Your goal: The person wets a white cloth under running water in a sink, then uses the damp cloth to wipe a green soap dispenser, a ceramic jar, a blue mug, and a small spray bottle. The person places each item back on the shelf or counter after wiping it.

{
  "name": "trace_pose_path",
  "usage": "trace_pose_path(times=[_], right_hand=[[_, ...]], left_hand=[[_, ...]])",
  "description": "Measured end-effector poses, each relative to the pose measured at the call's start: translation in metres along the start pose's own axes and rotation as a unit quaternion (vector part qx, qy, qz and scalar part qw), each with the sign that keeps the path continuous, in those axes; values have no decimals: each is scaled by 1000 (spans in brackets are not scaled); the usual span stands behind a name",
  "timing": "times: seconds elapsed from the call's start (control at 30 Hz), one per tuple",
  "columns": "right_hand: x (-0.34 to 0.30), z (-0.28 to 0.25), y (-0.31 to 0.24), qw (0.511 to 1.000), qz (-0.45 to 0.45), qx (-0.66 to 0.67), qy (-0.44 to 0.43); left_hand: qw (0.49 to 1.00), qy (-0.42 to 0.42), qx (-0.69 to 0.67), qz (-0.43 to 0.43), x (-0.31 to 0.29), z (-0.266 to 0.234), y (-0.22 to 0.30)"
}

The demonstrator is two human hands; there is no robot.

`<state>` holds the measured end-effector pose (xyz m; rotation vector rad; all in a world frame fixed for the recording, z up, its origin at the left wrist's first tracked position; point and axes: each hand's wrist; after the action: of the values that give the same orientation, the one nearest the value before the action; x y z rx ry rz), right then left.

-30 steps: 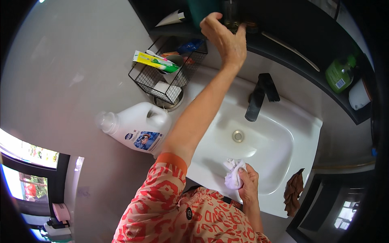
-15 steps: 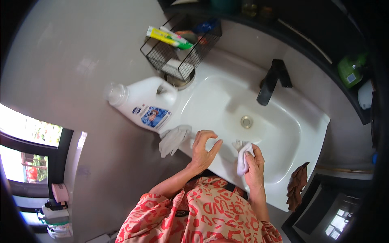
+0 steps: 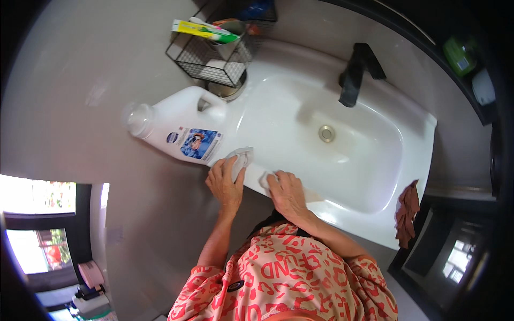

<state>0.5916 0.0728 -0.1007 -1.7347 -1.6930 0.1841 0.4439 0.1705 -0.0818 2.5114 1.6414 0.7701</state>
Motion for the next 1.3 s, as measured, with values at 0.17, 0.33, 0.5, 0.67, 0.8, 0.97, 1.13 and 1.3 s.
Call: trace_pose_path(times=[0.17, 0.33, 0.5, 0.67, 0.8, 0.97, 1.13, 1.3], right_hand=[[34, 49, -15, 995, 48, -71, -55], [9, 20, -8, 996, 60, -51, -43], [-47, -37, 21, 976, 192, -98, -40], [-106, -83, 44, 956, 252, -151, 22], [-153, -122, 62, 924, 316, -199, 81], [-202, -169, 71, 926, 300, -201, 107], [-253, -202, 86, 964, 225, -135, 51], [-271, -276, 105, 963, 237, 112, -63]], left_hand=[[998, 25, -30, 41, 9, 21, -6], [986, 120, 48, 109, 3, 24, -7], [991, 58, -33, 117, -1, 31, -12], [991, 81, -19, 107, -12, 34, -5], [991, 79, -46, 100, -26, 33, 11], [987, -16, -147, 54, -63, 14, 74], [963, -52, -198, 173, -120, 14, 154], [931, -106, -245, 250, -152, 14, 227]])
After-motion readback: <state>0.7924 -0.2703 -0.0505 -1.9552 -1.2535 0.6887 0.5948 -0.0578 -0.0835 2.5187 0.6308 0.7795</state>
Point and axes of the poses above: each hand's wrist, its own x-axis towards the middle knuckle, its own z-axis out of the palm, y = z × x, and after that the axes turned 1 degree about z, right-handed
